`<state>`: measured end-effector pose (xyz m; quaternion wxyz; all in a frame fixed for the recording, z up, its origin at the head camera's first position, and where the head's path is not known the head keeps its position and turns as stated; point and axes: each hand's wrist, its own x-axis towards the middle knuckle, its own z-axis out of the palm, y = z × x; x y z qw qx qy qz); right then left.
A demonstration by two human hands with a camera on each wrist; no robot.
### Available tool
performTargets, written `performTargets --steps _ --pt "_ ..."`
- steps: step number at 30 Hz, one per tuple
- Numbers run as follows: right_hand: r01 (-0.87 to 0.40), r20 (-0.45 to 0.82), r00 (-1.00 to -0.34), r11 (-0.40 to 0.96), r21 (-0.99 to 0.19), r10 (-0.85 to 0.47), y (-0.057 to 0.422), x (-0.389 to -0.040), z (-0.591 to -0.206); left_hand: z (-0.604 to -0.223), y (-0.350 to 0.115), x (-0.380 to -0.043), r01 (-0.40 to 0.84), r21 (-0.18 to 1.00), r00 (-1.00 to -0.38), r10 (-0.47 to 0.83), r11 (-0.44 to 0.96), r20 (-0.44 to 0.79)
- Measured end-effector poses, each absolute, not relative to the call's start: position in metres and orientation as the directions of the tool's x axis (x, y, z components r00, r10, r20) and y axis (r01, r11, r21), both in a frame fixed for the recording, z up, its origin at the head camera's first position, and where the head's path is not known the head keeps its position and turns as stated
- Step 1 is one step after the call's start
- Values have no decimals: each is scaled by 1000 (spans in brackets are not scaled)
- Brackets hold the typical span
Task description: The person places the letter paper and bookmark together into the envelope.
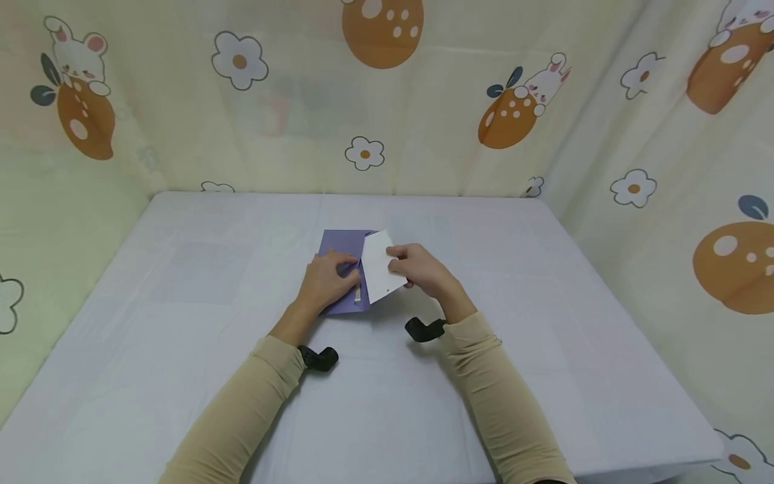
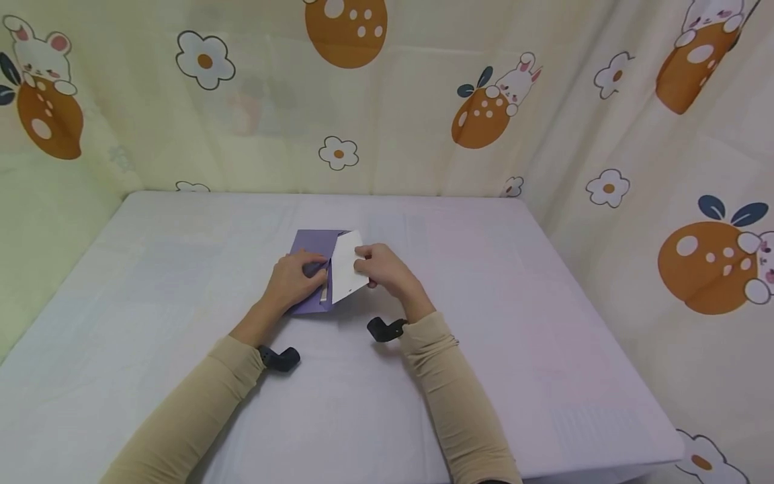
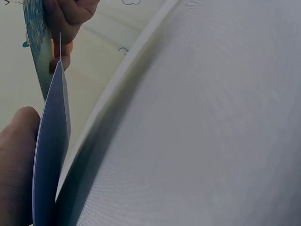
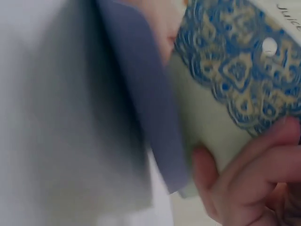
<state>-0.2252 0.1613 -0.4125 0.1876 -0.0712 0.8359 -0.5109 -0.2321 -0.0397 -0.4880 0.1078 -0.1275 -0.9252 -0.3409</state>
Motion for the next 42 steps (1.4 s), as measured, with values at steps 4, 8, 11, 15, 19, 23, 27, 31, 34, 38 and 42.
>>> performTargets --steps 4,8,11,15,19,23,27,31,34,38,42 --pt "74 -225 -937 476 -876 -269 159 -229 -421 -488 -40 -232 315 600 -941 161 735 297" --pt "75 -210 -948 474 -877 -239 156 -232 -427 -489 -40 -232 319 594 -940 165 738 299" --pt "49 -182 -955 480 -876 -235 156 -232 -428 -489 -40 -232 317 588 -940 164 744 299" --pt "19 -156 -965 535 -844 -212 157 -232 -426 -488 -40 -232 315 588 -940 162 745 300" --pt "3 -157 -967 610 -793 -200 157 -231 -424 -488 -40 -232 318 593 -939 160 740 303" --pt "-5 -193 -954 661 -750 -227 155 -228 -422 -489 -39 -232 318 592 -940 167 740 297" --pt "15 -198 -956 642 -766 -215 153 -226 -420 -487 -39 -231 322 590 -939 170 741 299" --pt "82 -214 -963 580 -810 -163 150 -225 -422 -487 -39 -231 329 587 -936 174 740 307" --pt "131 -240 -959 518 -845 -149 149 -226 -427 -488 -39 -231 345 578 -930 188 740 316" --pt "136 -221 -965 455 -880 -139 148 -228 -431 -489 -39 -232 358 563 -925 202 745 322" --pt "101 -185 -977 527 -844 -108 146 -232 -434 -488 -40 -233 357 552 -924 199 754 325"
